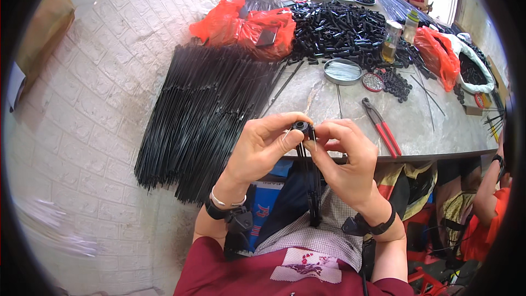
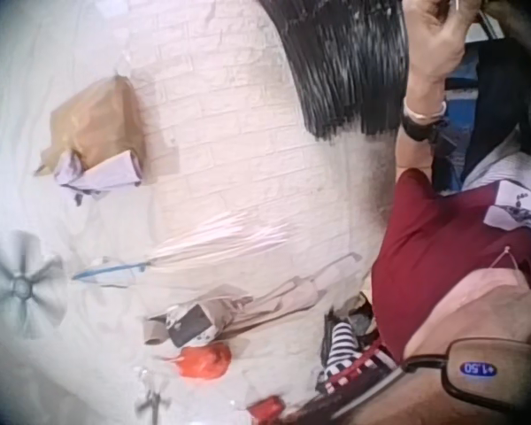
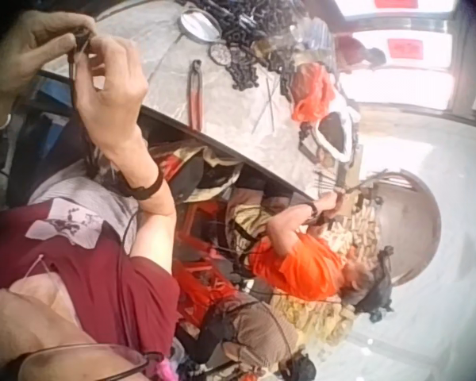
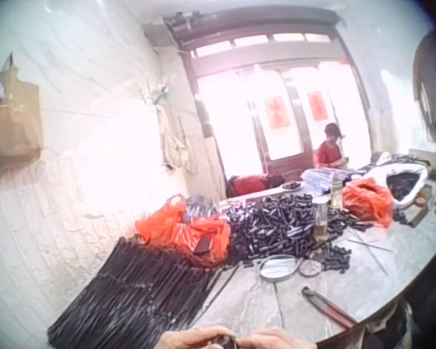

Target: Assembling and crimping black rods into small plastic connectors at a workshop table.

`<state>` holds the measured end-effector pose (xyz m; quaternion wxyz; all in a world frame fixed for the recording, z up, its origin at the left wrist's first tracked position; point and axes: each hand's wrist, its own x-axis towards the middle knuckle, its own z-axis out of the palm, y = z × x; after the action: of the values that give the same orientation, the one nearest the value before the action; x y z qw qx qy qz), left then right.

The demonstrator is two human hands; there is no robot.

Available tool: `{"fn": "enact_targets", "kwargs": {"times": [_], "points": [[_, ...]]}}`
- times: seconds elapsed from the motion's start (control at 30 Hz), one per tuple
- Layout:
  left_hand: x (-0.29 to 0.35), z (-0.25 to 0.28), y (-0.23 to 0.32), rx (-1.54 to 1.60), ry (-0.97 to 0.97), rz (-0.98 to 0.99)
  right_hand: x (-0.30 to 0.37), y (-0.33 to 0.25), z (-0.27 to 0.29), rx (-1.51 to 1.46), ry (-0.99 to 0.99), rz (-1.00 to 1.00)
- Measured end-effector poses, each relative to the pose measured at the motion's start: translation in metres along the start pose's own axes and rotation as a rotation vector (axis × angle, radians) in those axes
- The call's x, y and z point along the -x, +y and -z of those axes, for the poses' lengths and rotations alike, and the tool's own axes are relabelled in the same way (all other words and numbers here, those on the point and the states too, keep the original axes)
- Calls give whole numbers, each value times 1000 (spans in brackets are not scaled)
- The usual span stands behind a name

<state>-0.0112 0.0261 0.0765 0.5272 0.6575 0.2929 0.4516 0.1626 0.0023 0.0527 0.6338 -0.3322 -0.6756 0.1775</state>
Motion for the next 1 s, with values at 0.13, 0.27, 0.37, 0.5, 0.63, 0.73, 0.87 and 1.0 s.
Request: {"fn": "enact_targets", "kwargs": {"times": [0.13,0.27,0.37,0.5,0.63,0.73,0.87,1.0], "points": [[-3,-1,0,-20,-37,-3,1,-1,5,3,-5,26],[-6,-5,-3,-41,-52,-4,2,4,15,-80,4,-30],[-8,-4,-5,-74,-64,13,-2,10,25,-291,-73,-166],[-14,-8,-7,-24,-83,-12,-6,14,31,-541,-89,-450],[-17,-11,-12,-80,-87,-81,-5,19,36,-524,-116,-437],[-18,-12,-10,-101,-102,-47,-5,19,41,-394,-120,-391],[-21,-17,-9,-105,-101,-55,-4,18,40,-345,-62,-346],[-24,-18,-11,-168,-145,-129,-5,17,43,-370,-51,-397]]}}
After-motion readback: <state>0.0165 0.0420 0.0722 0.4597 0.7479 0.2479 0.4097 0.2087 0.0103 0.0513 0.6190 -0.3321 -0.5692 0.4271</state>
